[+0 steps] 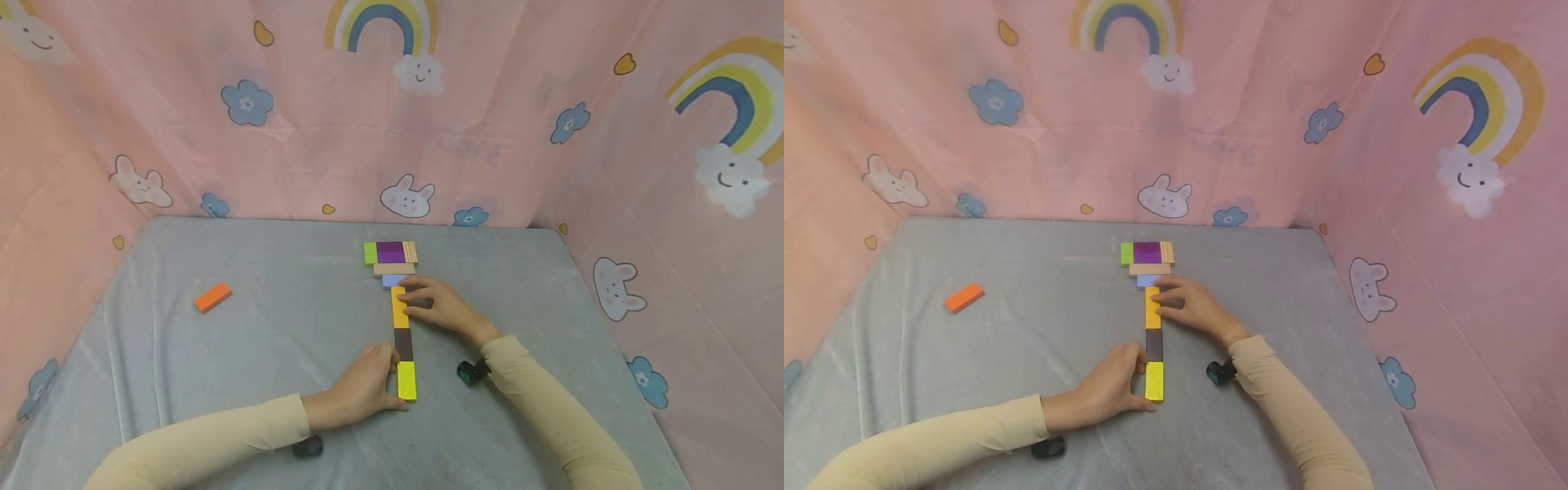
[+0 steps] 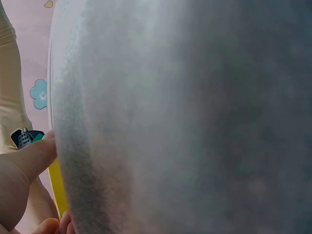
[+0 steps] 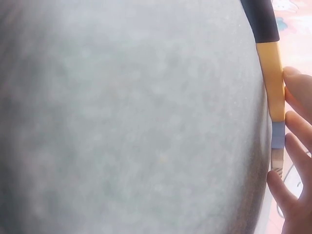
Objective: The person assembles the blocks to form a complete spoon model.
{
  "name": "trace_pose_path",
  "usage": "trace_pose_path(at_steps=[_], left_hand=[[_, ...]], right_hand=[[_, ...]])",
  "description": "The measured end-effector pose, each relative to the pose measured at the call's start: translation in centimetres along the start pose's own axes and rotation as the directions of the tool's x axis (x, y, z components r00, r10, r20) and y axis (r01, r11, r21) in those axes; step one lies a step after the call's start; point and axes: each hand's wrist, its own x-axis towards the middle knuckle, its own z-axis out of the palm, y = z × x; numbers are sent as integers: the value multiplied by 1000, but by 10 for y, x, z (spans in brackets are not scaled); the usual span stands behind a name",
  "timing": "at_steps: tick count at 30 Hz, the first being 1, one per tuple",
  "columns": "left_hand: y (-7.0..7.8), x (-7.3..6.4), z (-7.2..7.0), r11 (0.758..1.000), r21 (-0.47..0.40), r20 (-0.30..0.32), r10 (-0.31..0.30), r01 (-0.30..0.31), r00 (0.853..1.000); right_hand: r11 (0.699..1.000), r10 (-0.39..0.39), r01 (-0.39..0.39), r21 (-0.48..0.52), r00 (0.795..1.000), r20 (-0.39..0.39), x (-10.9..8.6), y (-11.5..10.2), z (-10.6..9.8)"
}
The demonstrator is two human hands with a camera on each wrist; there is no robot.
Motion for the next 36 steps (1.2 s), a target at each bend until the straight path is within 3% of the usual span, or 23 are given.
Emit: trace_pose_path(at_steps=[7,11,15,19,23,26,29,33,36], left_hand=[[0,-1,-1,1000,-1,-5,15,-15,1000],[-1,-1,-5,999,-54,-8,-4,4,1000],[-10,-4,-18,992,-123,-63,-15,7,998],[-30,-5,-44,993,-121,-191,-23,0,981],[-66,-8,-83,998,-57,-342,-31,12,939],[-103,-16,-115,999,-40,-438,-35,20,898],[-136,-29,-142,995,-83,-535,-86,49,840],[-170,-53,-168,986,-134,-628,-162,99,761],[-190,-73,-179,974,-167,-629,-227,156,743]], right_hand=[[1000,6,-6,26,1000,-2,-1,-1,-1],[1000,-3,3,18,1000,-10,-1,-2,-1],[1000,-15,15,-6,1000,-12,0,-4,-1],[1000,7,-7,-19,1000,3,0,-5,-1],[999,32,-32,-24,999,18,1,-5,-2],[999,30,-30,-24,999,16,1,-4,-2],[1000,18,-17,-26,1000,7,1,-4,-1],[1000,10,-10,-28,1000,4,0,-4,-2],[999,12,-11,-33,1000,12,-1,-4,-2]])
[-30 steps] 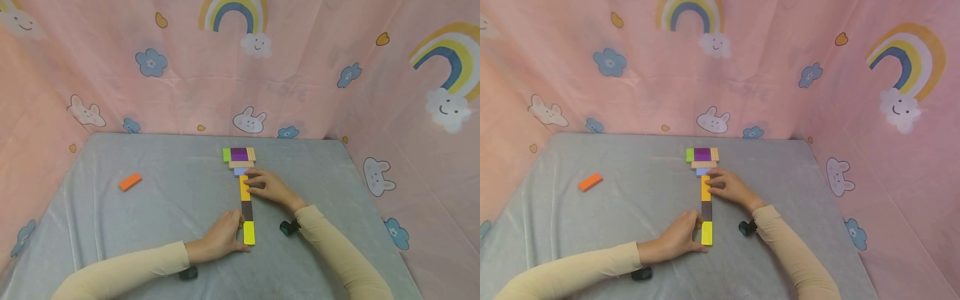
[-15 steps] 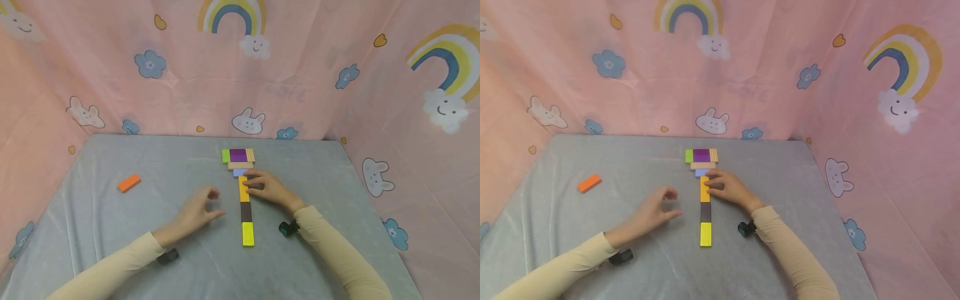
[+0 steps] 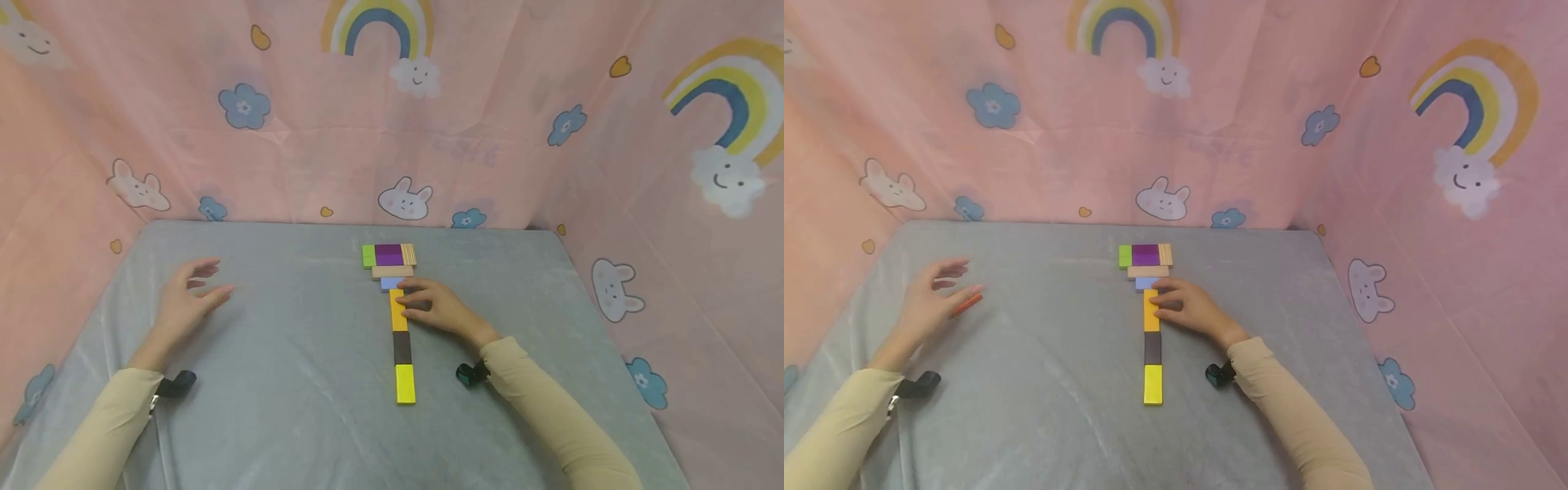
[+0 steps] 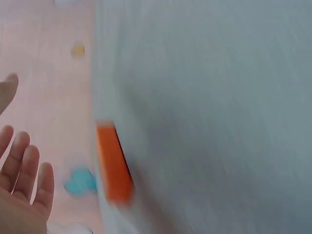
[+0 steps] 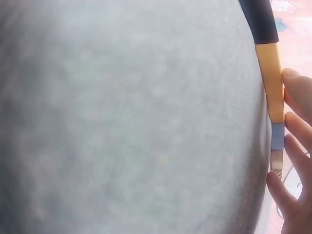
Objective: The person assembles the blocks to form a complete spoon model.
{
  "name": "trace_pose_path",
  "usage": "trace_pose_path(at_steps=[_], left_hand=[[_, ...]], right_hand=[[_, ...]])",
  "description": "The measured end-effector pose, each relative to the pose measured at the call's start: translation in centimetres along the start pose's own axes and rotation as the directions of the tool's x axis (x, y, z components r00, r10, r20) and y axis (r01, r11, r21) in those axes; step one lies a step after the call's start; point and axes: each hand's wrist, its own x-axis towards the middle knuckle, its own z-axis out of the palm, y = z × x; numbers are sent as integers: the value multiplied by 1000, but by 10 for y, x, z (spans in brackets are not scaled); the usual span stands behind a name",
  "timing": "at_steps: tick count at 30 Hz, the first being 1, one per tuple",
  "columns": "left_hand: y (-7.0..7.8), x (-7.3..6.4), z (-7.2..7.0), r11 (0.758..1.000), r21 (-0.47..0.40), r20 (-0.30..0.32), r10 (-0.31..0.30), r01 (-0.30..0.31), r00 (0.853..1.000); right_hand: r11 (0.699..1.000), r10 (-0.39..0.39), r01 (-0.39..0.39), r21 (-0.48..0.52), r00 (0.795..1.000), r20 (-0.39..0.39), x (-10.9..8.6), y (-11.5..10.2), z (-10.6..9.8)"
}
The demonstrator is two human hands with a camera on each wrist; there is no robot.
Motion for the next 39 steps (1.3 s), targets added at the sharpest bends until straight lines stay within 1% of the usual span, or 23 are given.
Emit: trace_pose_path(at_steps=[2,4,8,11,13,15,19,22,25,28,34,39], left_hand=[[-12,-4,-12,999,5,13,-51,51,999],[-25,-8,-20,996,18,37,-84,84,996],[-46,-13,-30,993,30,89,-115,112,989],[-54,-16,-34,990,46,117,-141,137,983],[-56,-16,-36,986,65,135,-162,154,978],[-56,-16,-36,984,84,155,-171,159,973],[-55,-16,-37,976,120,202,-203,182,958],[-55,-18,-38,973,136,226,-213,185,951],[-56,-18,-39,976,137,244,-196,166,950],[-57,-18,-38,978,149,244,-180,147,953],[-57,-17,-37,976,169,229,-176,139,958],[-55,-17,-37,976,169,226,-171,135,959]], right_hand=[[1000,6,-6,2,1000,5,-1,0,0],[1000,5,-5,3,1000,3,-1,0,0],[1000,-2,2,14,1000,-11,-1,0,0],[1000,-5,5,15,1000,-12,-1,-1,0],[1000,-7,7,12,1000,-12,-1,-1,0],[1000,-4,4,12,1000,-13,-1,-1,1],[1000,-3,3,5,1000,-14,0,1,1],[1000,2,-2,8,1000,-6,0,0,1],[1000,6,-6,11,1000,0,0,0,1],[1000,-1,1,10,1000,-6,0,0,1],[1000,-28,28,-2,999,-27,-1,1,2],[1000,-24,24,2,999,-28,-1,2,2]])
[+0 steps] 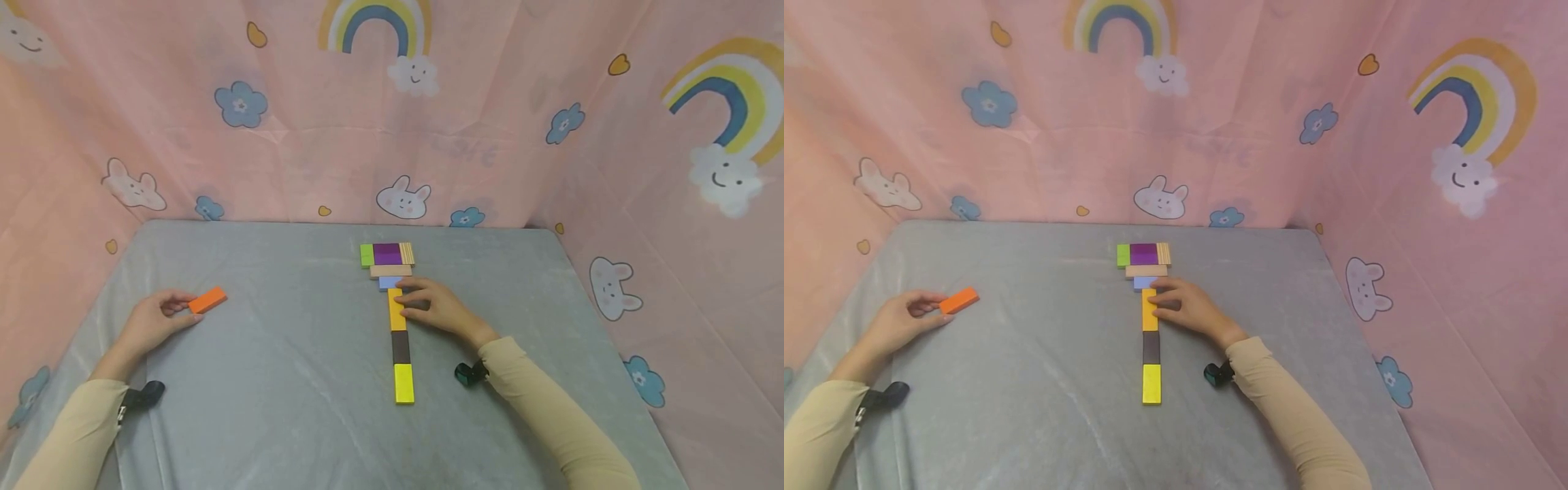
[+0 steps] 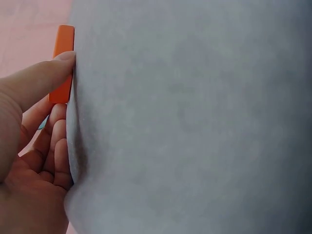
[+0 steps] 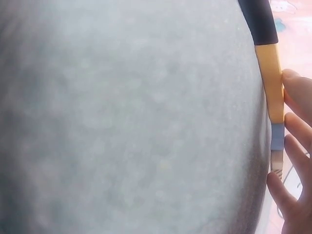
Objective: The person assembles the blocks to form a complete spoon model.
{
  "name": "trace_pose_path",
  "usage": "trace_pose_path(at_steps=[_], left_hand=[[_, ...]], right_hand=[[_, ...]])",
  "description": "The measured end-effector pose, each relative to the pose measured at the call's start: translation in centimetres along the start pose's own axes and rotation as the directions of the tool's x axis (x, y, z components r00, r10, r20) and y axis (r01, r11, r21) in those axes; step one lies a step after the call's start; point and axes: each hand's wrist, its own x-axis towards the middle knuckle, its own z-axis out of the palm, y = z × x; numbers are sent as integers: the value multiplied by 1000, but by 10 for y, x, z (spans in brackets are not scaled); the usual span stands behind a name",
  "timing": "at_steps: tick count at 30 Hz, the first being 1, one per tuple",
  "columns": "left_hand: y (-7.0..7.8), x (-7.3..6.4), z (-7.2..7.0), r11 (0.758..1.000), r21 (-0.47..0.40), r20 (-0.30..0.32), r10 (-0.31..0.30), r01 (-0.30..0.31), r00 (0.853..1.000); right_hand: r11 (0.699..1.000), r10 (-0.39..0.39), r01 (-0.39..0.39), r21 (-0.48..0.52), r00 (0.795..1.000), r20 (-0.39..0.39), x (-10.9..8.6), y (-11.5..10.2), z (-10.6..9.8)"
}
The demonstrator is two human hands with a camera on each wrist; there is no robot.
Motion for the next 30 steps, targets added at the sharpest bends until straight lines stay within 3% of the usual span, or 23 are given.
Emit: trace_pose_path(at_steps=[30], left_hand=[[4,1,-1,997,-17,39,-69,70,997]], right_hand=[[1000,17,-18,26,1000,8,0,0,-1]])
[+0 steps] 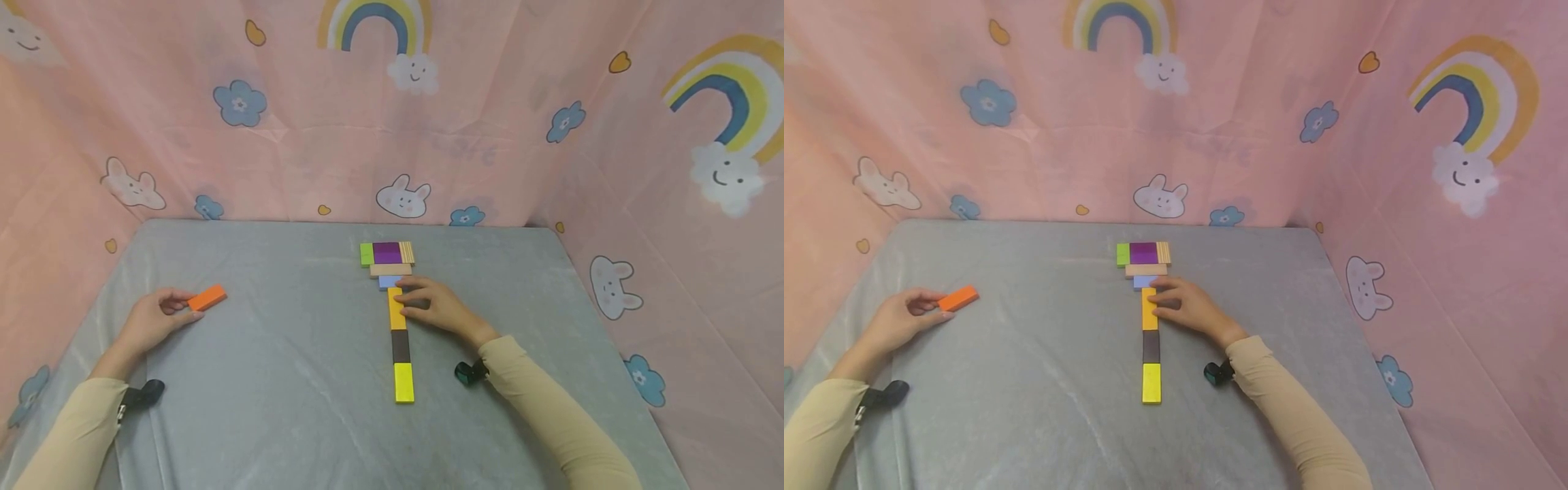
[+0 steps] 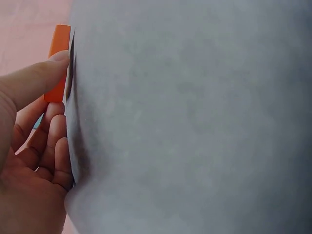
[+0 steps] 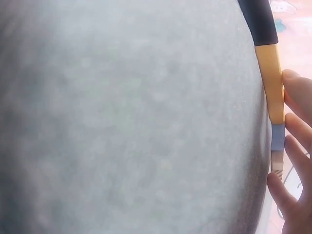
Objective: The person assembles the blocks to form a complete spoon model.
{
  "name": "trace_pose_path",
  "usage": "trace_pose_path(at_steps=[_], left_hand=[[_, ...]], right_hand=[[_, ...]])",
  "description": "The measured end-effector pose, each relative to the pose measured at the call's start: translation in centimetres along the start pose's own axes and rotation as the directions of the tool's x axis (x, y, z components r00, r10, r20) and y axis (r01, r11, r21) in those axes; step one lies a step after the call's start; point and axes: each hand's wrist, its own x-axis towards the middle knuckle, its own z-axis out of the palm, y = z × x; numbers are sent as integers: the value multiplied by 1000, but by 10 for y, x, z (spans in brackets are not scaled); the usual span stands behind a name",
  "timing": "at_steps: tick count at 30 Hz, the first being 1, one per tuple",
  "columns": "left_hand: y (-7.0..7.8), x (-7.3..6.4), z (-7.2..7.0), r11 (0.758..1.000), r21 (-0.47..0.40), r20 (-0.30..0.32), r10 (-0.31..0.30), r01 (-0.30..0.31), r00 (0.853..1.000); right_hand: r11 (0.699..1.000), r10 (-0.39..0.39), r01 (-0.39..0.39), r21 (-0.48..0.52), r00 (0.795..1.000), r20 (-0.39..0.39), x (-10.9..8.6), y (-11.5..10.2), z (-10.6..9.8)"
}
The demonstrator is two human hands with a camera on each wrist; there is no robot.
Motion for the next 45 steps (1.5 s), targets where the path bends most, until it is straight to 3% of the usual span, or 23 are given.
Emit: trace_pose_path(at_steps=[17,23,35,45], left_hand=[[19,15,-5,1000,9,54,-17,17,998],[30,24,-3,999,-12,74,31,-30,997],[59,52,14,997,-43,84,64,-61,994],[80,82,37,992,-84,91,107,-99,990]], right_hand=[[1000,-11,12,-13,1000,6,3,1,-1],[999,-21,21,-24,1000,4,2,0,-1],[1000,-13,13,-8,1000,5,2,0,0],[1000,-13,13,-7,1000,5,1,1,0]])
